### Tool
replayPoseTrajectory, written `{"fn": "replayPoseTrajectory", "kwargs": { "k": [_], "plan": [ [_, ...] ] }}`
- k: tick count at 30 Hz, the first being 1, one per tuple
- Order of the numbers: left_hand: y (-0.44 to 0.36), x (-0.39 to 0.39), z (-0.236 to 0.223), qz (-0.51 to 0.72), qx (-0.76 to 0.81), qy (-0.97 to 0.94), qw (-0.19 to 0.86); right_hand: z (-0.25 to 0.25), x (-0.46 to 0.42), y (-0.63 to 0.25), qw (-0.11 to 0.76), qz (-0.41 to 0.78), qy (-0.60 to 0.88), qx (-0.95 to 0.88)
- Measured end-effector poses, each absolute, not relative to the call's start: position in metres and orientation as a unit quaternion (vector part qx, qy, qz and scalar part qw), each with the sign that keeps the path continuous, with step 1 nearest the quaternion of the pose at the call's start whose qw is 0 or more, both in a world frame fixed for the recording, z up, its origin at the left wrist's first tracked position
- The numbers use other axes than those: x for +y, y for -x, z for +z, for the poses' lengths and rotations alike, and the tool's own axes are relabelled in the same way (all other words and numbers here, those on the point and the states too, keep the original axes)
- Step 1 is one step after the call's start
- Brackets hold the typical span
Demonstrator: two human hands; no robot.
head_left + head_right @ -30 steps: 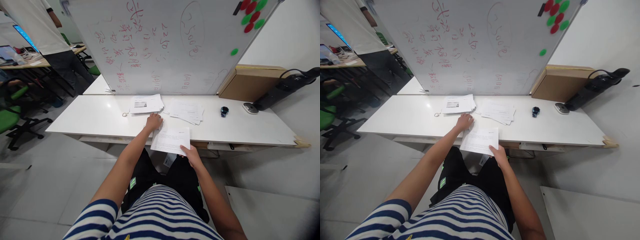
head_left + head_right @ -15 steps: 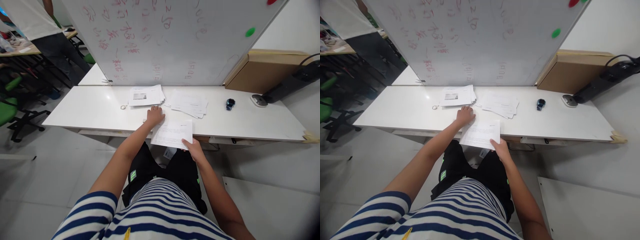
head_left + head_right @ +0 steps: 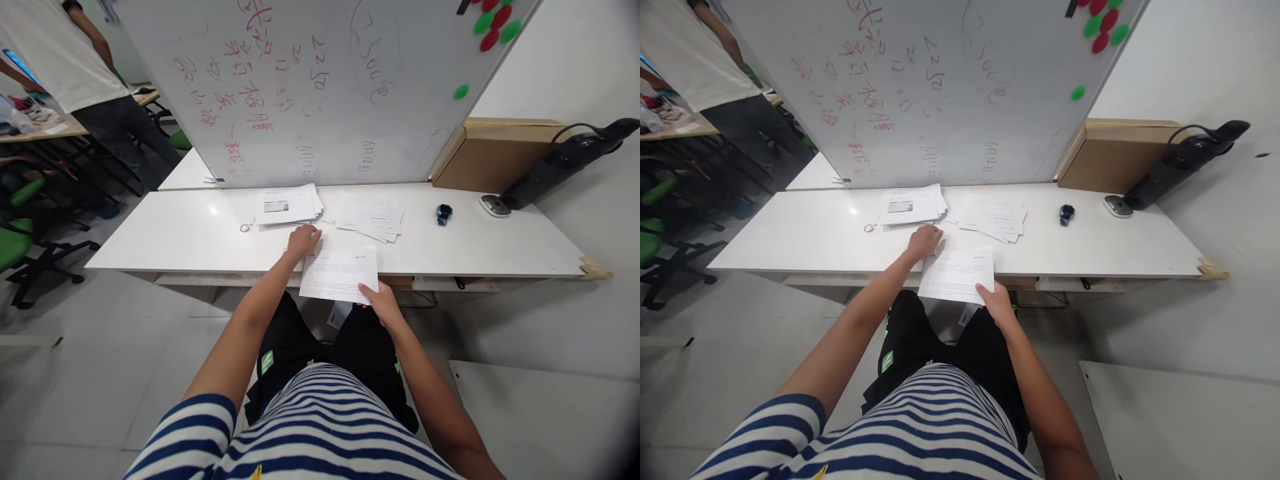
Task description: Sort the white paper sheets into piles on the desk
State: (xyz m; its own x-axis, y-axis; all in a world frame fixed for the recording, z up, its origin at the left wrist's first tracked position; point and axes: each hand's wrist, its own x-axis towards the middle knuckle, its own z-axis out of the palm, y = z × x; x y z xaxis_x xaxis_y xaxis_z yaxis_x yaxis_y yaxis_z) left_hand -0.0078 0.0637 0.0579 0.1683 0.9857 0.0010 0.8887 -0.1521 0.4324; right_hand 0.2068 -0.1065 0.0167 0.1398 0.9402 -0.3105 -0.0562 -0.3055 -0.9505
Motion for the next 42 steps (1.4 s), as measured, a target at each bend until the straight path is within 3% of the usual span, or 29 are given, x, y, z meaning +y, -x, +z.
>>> {"fn": "replayPoseTrajectory", "kwargs": {
  "k": [4, 8, 15, 21, 30, 42],
  "plan": [
    [0.015, 0.054, 0.071, 0.257, 0.607, -0.721, 0.212, 0.018, -0.111, -0.212, 0.457, 0.532, 0.61, -0.368],
    [0.031, 0.036, 0.076, 0.339, 0.613, -0.698, 0.151, 0.019, -0.115, -0.234, 0.469, 0.485, 0.64, -0.368],
    [0.056, 0.005, 0.046, 0.26, 0.61, -0.743, 0.088, 0.049, -0.122, -0.269, 0.54, 0.439, 0.634, -0.339],
    [0.056, 0.002, 0.029, 0.291, 0.596, -0.747, 0.057, 0.081, -0.133, -0.271, 0.616, 0.416, 0.59, -0.314],
    [0.057, 0.005, 0.023, 0.303, 0.58, -0.755, 0.029, 0.081, -0.132, -0.261, 0.658, 0.379, 0.58, -0.295],
    [0.059, 0.008, 0.021, 0.278, 0.577, -0.767, 0.019, 0.062, -0.126, -0.26, 0.622, 0.373, 0.601, -0.335]
  ]
}}
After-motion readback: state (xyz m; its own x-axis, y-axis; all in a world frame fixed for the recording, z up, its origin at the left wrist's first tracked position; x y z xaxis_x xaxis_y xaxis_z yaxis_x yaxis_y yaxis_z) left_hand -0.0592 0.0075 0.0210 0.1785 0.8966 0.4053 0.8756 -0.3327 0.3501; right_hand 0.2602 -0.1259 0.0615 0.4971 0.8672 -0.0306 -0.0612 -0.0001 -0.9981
